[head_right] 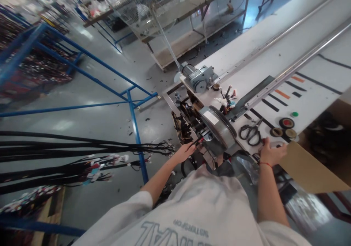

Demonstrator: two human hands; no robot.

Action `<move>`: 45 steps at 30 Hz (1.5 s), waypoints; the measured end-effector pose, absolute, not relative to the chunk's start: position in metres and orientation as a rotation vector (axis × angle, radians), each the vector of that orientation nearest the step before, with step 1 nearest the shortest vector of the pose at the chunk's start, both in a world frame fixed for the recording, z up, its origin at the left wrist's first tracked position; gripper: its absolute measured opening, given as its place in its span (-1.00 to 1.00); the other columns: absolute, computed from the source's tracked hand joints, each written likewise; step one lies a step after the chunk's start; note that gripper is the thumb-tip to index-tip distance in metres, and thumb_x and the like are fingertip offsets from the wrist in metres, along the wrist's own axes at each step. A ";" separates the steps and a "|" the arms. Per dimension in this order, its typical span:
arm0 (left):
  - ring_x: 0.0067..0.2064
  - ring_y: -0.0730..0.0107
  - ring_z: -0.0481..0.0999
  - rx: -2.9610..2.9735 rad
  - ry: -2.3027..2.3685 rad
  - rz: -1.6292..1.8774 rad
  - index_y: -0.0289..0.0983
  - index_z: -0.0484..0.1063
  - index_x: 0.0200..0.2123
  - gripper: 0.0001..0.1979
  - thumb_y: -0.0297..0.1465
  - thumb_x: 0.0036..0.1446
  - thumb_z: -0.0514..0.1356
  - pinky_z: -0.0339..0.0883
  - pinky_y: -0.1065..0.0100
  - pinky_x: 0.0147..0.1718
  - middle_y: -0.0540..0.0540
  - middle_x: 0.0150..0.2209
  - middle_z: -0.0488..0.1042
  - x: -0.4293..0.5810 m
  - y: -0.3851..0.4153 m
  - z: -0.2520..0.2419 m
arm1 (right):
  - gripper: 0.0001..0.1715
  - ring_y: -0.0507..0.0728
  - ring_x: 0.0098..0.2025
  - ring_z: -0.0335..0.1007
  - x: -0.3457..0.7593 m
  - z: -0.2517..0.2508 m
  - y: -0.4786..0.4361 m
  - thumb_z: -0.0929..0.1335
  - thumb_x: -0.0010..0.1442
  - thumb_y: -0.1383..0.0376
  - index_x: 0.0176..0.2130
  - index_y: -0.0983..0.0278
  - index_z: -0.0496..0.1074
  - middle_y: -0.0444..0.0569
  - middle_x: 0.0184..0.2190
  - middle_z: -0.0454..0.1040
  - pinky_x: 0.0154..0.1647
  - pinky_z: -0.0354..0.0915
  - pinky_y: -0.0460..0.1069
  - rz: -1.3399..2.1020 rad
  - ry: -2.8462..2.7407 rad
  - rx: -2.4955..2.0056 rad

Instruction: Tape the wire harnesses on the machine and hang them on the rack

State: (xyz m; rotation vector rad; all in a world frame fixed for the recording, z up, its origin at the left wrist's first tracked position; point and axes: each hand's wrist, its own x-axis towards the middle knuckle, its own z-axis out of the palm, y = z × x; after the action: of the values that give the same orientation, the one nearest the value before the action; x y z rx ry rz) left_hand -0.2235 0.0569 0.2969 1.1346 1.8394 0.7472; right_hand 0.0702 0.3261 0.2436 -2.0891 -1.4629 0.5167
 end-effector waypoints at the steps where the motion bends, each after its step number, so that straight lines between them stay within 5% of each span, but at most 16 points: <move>1: -0.38 0.42 0.31 1.141 1.842 0.756 -0.29 0.33 -0.34 -0.40 0.06 0.32 -0.21 0.28 0.41 -0.31 -0.01 -0.49 0.31 -0.223 0.057 0.296 | -0.05 0.43 0.30 0.07 0.070 0.244 0.326 0.41 0.14 0.03 0.27 0.55 0.13 0.43 0.23 0.20 0.29 0.06 0.26 0.522 -1.460 -2.084; 11: -0.37 0.36 0.41 1.214 1.923 0.753 -0.27 0.33 -0.39 -0.51 -0.04 0.34 -0.13 0.26 0.38 -0.32 -0.05 -0.47 0.41 -0.221 0.093 0.295 | -0.03 0.46 0.28 0.10 0.071 0.240 0.327 0.40 0.14 0.00 0.27 0.56 0.13 0.45 0.21 0.21 0.28 0.08 0.29 0.501 -1.445 -2.096; 20: -0.55 0.49 0.24 0.891 1.406 0.915 -0.33 0.38 -0.39 -0.27 0.27 0.14 -0.09 0.22 0.40 -0.46 0.06 -0.63 0.24 -0.230 0.083 0.282 | -0.02 0.48 0.28 0.08 0.071 0.234 0.328 0.39 0.12 -0.04 0.26 0.56 0.16 0.46 0.22 0.19 0.28 0.05 0.32 0.504 -1.404 -2.048; 26: -0.56 0.52 0.10 0.747 1.562 0.942 -0.26 0.24 -0.51 -0.25 0.37 0.01 -0.12 0.14 0.39 -0.47 0.14 -0.68 0.06 -0.221 0.070 0.271 | -0.02 0.50 0.27 0.08 0.073 0.236 0.330 0.40 0.13 -0.02 0.25 0.61 0.15 0.50 0.18 0.21 0.28 0.06 0.32 0.501 -1.481 -2.074; 32: -0.54 0.51 0.16 0.805 1.620 0.926 -0.26 0.25 -0.49 -0.29 0.30 0.10 -0.13 0.13 0.40 -0.46 0.11 -0.64 0.13 -0.219 0.074 0.271 | -0.10 0.47 0.27 0.11 0.074 0.235 0.328 0.23 0.26 -0.11 0.26 0.54 0.17 0.46 0.20 0.21 0.25 0.08 0.32 0.498 -1.471 -2.031; 40: -0.50 0.49 0.24 0.917 1.583 0.784 -0.27 0.24 -0.56 -0.34 0.25 0.06 0.03 0.18 0.42 -0.43 0.04 -0.60 0.27 -0.226 0.019 0.254 | 0.00 0.51 0.23 0.11 0.081 0.229 0.336 0.39 0.09 -0.09 0.24 0.54 0.18 0.47 0.17 0.25 0.24 0.08 0.33 0.506 -1.548 -2.046; 45: -0.46 0.45 0.27 0.802 1.909 0.892 -0.25 0.24 -0.48 -0.43 0.12 0.22 -0.11 0.17 0.40 -0.41 0.04 -0.54 0.29 -0.213 -0.018 0.252 | -0.01 0.49 0.24 0.09 0.081 0.228 0.336 0.37 0.09 -0.09 0.23 0.55 0.21 0.46 0.18 0.23 0.25 0.06 0.30 0.505 -1.530 -2.013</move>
State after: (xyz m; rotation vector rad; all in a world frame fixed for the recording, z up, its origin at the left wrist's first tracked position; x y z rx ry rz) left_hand -0.2130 -0.0183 0.2520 0.8017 1.9091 0.8918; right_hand 0.0805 0.3355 0.2280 -2.0130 -1.5302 0.5049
